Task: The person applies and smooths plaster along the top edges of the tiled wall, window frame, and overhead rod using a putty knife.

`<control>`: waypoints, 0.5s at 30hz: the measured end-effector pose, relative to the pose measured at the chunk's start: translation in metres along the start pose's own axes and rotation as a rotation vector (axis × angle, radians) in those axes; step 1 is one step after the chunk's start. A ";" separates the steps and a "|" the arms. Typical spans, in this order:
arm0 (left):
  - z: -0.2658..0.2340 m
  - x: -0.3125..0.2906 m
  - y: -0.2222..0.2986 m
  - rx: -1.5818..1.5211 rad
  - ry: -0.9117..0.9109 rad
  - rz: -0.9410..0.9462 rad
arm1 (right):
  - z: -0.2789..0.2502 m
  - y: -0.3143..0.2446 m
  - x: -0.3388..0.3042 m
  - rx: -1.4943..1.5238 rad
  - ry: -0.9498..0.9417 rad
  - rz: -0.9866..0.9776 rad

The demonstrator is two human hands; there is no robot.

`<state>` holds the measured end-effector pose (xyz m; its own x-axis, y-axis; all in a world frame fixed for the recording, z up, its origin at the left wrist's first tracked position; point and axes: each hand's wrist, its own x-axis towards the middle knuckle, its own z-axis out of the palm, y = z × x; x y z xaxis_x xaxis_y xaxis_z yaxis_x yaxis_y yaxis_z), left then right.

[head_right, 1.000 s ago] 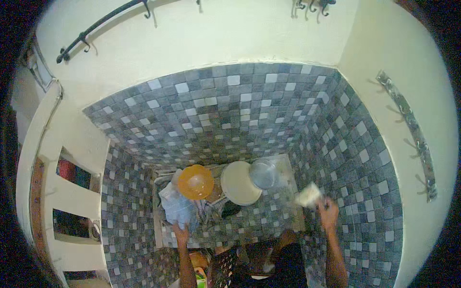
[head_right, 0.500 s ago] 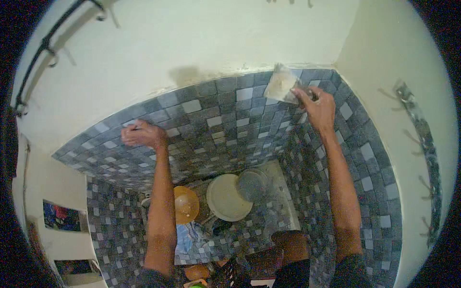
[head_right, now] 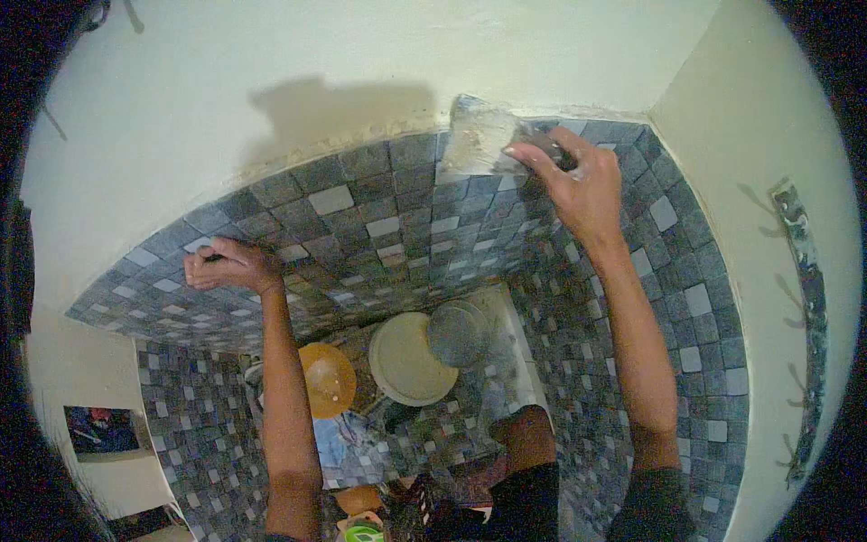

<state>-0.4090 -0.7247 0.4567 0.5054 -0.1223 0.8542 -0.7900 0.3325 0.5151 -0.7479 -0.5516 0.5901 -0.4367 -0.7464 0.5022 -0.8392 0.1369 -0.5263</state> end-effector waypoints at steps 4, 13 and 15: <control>-0.001 -0.002 -0.001 -0.049 -0.015 -0.045 | -0.007 0.017 -0.002 0.158 0.089 -0.007; 0.010 -0.011 -0.035 0.086 0.078 0.121 | -0.019 -0.002 -0.001 0.212 0.028 0.010; 0.009 -0.009 -0.043 0.107 0.064 0.135 | -0.015 -0.015 -0.002 0.163 0.041 -0.014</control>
<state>-0.3825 -0.7467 0.4276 0.4108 -0.0229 0.9114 -0.8827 0.2403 0.4039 -0.7391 -0.5424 0.6077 -0.4407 -0.7198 0.5364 -0.7834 0.0166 -0.6213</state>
